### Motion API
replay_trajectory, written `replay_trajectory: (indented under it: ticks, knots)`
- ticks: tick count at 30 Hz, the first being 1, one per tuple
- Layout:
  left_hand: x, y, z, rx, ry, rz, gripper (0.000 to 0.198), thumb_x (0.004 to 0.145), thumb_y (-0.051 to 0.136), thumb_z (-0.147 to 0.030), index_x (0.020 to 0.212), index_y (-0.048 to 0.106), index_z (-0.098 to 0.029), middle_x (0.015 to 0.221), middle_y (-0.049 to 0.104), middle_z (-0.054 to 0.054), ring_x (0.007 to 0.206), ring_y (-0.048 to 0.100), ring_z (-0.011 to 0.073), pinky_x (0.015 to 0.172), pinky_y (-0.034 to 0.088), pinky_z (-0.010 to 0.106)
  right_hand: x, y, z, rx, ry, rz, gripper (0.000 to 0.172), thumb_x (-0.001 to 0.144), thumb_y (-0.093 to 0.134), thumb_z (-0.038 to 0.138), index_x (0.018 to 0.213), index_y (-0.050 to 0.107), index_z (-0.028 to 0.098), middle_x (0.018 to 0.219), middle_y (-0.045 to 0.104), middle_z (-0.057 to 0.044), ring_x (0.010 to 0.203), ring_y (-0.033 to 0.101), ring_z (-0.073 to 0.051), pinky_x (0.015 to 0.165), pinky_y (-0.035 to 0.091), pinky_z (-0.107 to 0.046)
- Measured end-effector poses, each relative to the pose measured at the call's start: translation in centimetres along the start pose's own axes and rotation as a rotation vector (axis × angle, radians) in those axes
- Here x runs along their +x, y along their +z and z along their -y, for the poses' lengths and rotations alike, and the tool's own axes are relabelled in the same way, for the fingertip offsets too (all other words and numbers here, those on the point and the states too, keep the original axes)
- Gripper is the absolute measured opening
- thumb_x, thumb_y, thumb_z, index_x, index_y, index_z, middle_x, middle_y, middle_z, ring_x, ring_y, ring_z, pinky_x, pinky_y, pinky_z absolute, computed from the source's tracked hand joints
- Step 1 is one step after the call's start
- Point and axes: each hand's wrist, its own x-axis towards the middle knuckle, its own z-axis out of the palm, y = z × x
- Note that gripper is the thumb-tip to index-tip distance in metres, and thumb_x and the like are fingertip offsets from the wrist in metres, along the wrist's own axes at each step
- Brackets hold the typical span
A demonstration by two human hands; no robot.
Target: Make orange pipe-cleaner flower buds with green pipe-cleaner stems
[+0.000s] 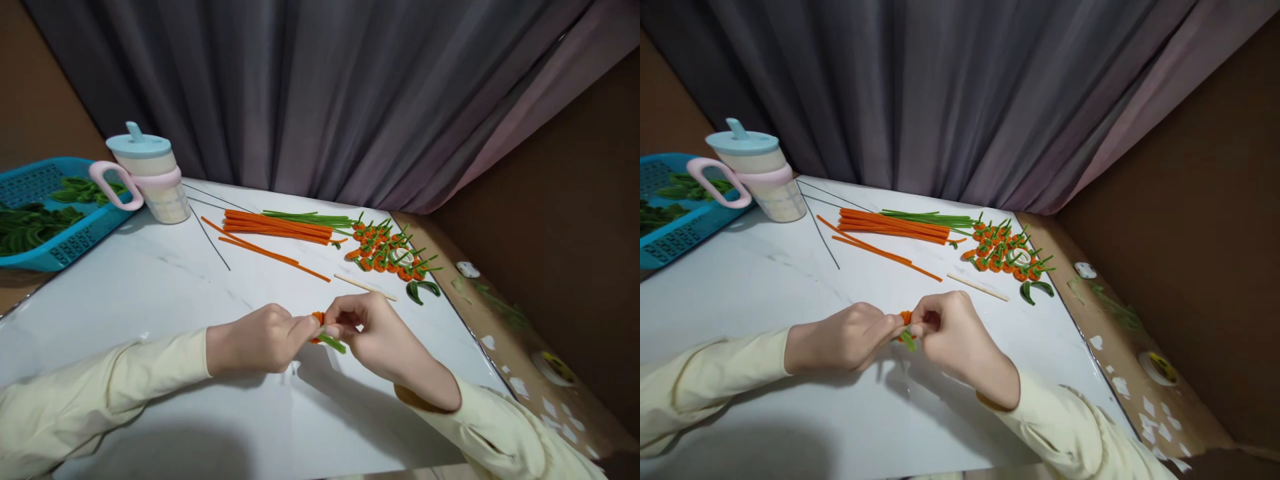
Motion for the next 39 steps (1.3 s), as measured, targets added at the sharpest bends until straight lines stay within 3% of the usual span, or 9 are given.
replay_trajectory:
  ticks: [4,8,11,14,20,22,30,35,39]
  knots:
    - [0.5,-0.5,0.0,-0.312,-0.269,0.079,0.019,0.089,0.028,-0.010,0.078,0.042,-0.018,0.054,0.050,-0.004,0.039,0.043,0.0094,0.040,0.034,0.021,0.0,-0.5,0.0,-0.156,-0.139,-0.036,0.020,0.061,0.048,-0.004,0.057,0.060,0.012,0.051,0.056,0.001,0.048,0.043,-0.008,0.047,0.034,-0.018]
    - [1.5,-1.5,-0.2,-0.730,-0.643,0.028,0.022,0.097,0.028,-0.026,0.085,0.045,-0.018,0.055,0.051,-0.006,0.042,0.050,0.0071,0.045,0.040,0.017,-0.3,-1.0,-0.4,-0.198,-0.324,-0.243,0.019,0.066,0.048,-0.001,0.060,0.060,0.013,0.054,0.058,0.000,0.049,0.046,-0.009,0.048,0.034,-0.019]
    - [1.9,-2.0,-0.3,-0.922,-0.788,0.019,0.024,0.094,0.039,-0.036,0.080,0.046,-0.018,0.053,0.053,-0.007,0.043,0.052,0.0065,0.045,0.041,0.016,-0.7,-1.0,-0.9,-0.193,-0.409,-0.361,0.017,0.073,0.049,0.004,0.062,0.059,0.014,0.057,0.058,-0.001,0.051,0.047,-0.009,0.049,0.035,-0.020]
    - [2.0,-2.0,-0.2,-1.137,-0.909,0.039,0.025,0.090,0.048,-0.040,0.078,0.048,-0.018,0.050,0.054,-0.007,0.043,0.052,0.0077,0.046,0.041,0.018,-0.8,-0.9,-1.3,-0.185,-0.447,-0.386,0.017,0.076,0.049,0.005,0.064,0.058,0.014,0.058,0.058,-0.001,0.052,0.048,-0.010,0.051,0.036,-0.020]
    - [2.2,-1.6,0.6,-1.271,-0.940,-0.008,0.021,0.082,0.061,-0.035,0.091,0.051,-0.018,0.085,0.066,0.001,0.080,0.062,0.0130,0.070,0.047,0.024,-0.8,-0.9,-1.7,-0.212,-0.477,-0.340,0.020,0.070,0.046,-0.001,0.064,0.056,0.015,0.057,0.057,0.000,0.051,0.046,-0.009,0.049,0.034,-0.019]
    - [2.2,-1.5,0.7,-1.340,-0.923,-0.005,0.023,0.083,0.061,-0.034,0.096,0.051,-0.018,0.087,0.067,0.001,0.084,0.062,0.0139,0.074,0.046,0.025,-0.6,-0.9,-1.7,-0.212,-0.481,-0.313,0.020,0.068,0.046,-0.002,0.063,0.056,0.015,0.056,0.056,0.001,0.050,0.045,-0.009,0.049,0.033,-0.019]
    - [2.1,-1.1,0.6,-1.220,-1.021,-0.005,0.026,0.078,0.065,-0.038,0.082,0.058,-0.014,0.070,0.068,0.002,0.058,0.056,0.0114,0.052,0.036,0.021,0.7,-1.5,-1.3,-0.248,-0.321,-0.110,0.021,0.061,0.047,-0.004,0.059,0.058,0.014,0.052,0.054,0.003,0.047,0.042,-0.007,0.048,0.031,-0.018]
    - [2.1,-1.2,0.5,-1.211,-0.991,0.003,0.019,0.078,0.065,-0.032,0.077,0.061,-0.014,0.071,0.069,0.002,0.061,0.059,0.0118,0.055,0.040,0.021,1.3,-2.0,-0.6,-0.330,-0.235,0.020,0.023,0.056,0.046,-0.004,0.057,0.059,0.013,0.051,0.054,0.003,0.048,0.042,-0.008,0.046,0.029,-0.018]
    - [2.3,-1.4,0.4,-1.237,-0.994,0.019,0.013,0.077,0.065,-0.027,0.073,0.060,-0.015,0.065,0.067,0.000,0.063,0.061,0.0130,0.059,0.043,0.022,1.4,-1.9,0.1,-0.462,-0.245,0.048,0.018,0.055,0.050,-0.002,0.053,0.057,0.014,0.048,0.050,0.003,0.047,0.037,-0.008,0.045,0.025,-0.020]
